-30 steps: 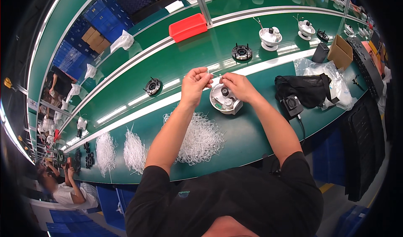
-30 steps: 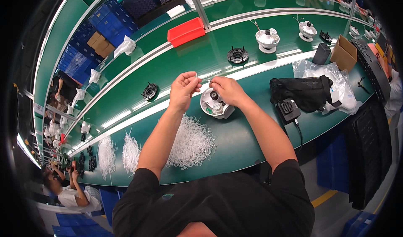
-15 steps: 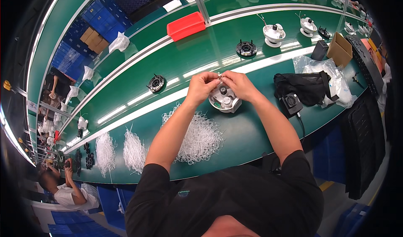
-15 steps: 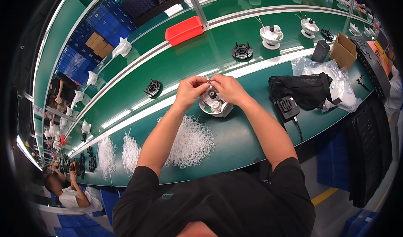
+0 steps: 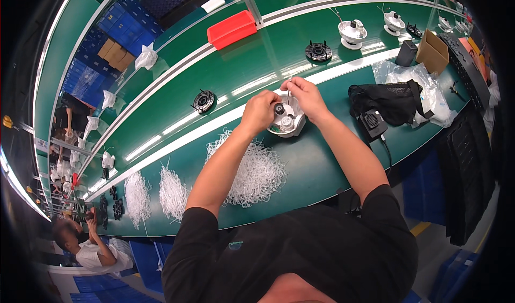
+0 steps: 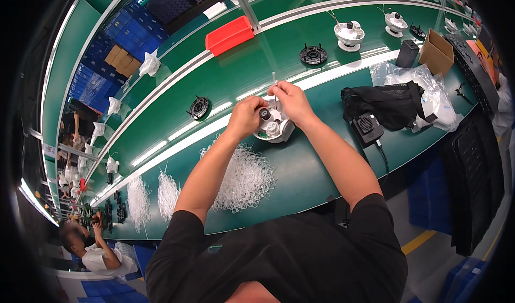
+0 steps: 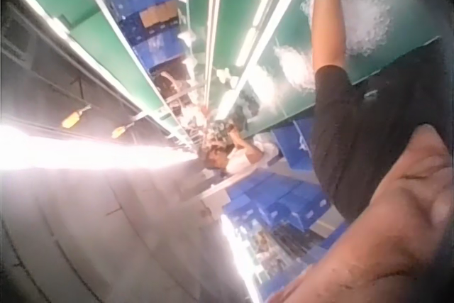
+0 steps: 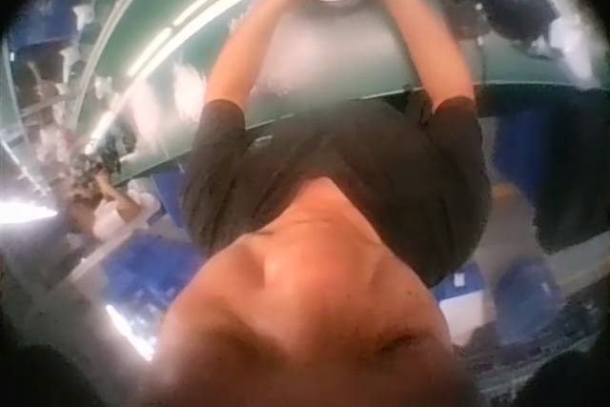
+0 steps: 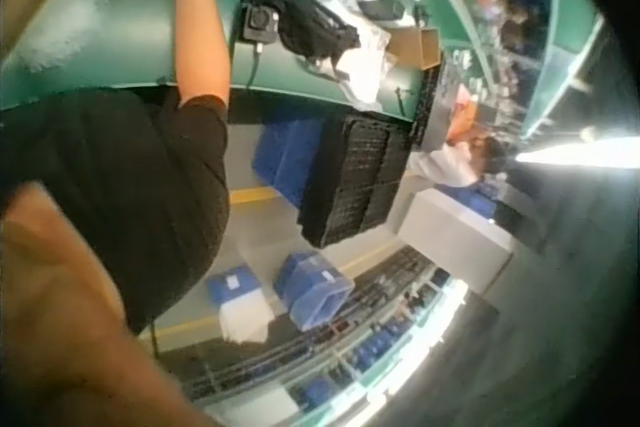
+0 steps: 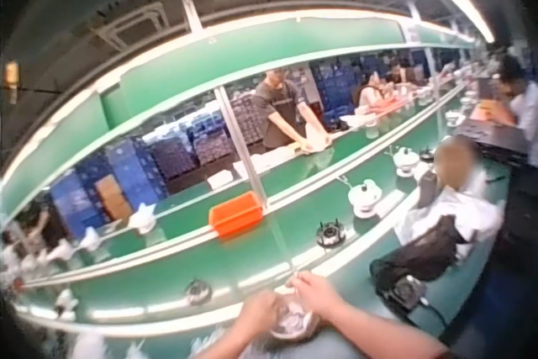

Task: The person assembles small white electronic devices on a green workbench. They pick up white zip ties, thread them through the devices, and secure them by hand. The person then places the assembled units onto the conveyor belt. The task involves repetitive manual handling of components and zip ties.

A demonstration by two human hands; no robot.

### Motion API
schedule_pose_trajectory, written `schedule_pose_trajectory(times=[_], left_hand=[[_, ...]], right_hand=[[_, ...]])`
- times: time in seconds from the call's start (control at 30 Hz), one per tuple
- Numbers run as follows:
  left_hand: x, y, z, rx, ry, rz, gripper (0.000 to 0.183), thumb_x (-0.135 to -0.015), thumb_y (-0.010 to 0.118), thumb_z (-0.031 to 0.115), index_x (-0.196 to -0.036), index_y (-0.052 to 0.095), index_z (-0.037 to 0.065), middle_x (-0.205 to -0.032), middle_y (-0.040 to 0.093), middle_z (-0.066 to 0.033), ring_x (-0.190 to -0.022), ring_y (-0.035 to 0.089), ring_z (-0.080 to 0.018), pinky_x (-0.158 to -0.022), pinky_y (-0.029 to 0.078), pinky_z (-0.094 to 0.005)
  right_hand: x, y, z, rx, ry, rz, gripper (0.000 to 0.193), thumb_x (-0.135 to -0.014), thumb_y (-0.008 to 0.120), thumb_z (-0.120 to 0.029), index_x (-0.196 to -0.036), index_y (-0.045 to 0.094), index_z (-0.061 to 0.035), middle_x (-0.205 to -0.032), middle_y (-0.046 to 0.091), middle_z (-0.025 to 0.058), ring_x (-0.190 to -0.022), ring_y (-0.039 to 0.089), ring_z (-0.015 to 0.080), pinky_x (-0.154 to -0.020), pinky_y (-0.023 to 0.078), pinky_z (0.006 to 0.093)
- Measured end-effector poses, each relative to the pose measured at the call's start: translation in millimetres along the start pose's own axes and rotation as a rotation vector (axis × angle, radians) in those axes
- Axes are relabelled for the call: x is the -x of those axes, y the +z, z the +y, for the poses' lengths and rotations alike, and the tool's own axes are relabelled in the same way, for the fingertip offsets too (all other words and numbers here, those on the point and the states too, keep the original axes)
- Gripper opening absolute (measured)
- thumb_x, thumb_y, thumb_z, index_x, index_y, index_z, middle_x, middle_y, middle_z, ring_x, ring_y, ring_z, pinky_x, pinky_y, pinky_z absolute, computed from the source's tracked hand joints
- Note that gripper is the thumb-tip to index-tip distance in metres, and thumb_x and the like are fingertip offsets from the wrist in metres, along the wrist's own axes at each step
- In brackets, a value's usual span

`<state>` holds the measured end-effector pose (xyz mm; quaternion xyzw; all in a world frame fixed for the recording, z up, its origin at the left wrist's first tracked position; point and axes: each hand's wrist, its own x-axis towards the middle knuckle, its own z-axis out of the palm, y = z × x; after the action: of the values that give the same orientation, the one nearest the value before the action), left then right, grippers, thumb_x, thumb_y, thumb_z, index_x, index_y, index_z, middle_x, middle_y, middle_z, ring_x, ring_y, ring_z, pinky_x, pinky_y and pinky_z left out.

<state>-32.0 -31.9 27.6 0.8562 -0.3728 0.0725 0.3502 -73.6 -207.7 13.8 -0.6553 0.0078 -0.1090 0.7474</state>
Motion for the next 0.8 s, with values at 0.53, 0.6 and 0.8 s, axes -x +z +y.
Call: schedule_pose_trajectory(times=[0.53, 0.6, 0.8], left_hand=[[2.5, 7.7, 1.8, -0.102, 0.011, 0.050, 0.005, -0.083, 0.067, 0.005, -0.087, 0.066, 0.003, -0.093, 0.062, -0.0154, -0.086, 0.063, -0.0366, -0.076, 0.050, -0.0462], [4.2, 6.2, 2.6, -0.130, 0.014, 0.072, 0.005, -0.084, 0.066, 0.006, -0.087, 0.064, 0.003, -0.093, 0.062, -0.0152, -0.086, 0.063, -0.0368, -0.076, 0.050, -0.0467], [3.6, 5.9, -3.2, -0.177, -0.013, 0.161, 0.010, -0.087, 0.066, 0.010, -0.092, 0.061, 0.003, -0.092, 0.061, -0.0154, -0.083, 0.062, -0.0366, -0.073, 0.050, -0.0444]], right_hand=[[0.9, -11.8, -12.0, 0.949, -0.294, -0.175, 0.016, -0.082, 0.069, -0.022, -0.091, 0.070, -0.0084, -0.083, 0.066, 0.0126, -0.081, 0.065, 0.0319, -0.073, 0.050, 0.0421], [0.1, -14.7, -13.3, 1.044, -0.317, -0.220, 0.015, -0.083, 0.068, -0.022, -0.089, 0.070, -0.0094, -0.089, 0.067, 0.0134, -0.088, 0.065, 0.0331, -0.076, 0.050, 0.0439], [0.5, -13.9, -25.7, 1.121, -0.242, -0.316, 0.013, -0.085, 0.065, -0.017, -0.093, 0.069, -0.0081, -0.099, 0.062, 0.0152, -0.099, 0.062, 0.0343, -0.083, 0.049, 0.0434]])
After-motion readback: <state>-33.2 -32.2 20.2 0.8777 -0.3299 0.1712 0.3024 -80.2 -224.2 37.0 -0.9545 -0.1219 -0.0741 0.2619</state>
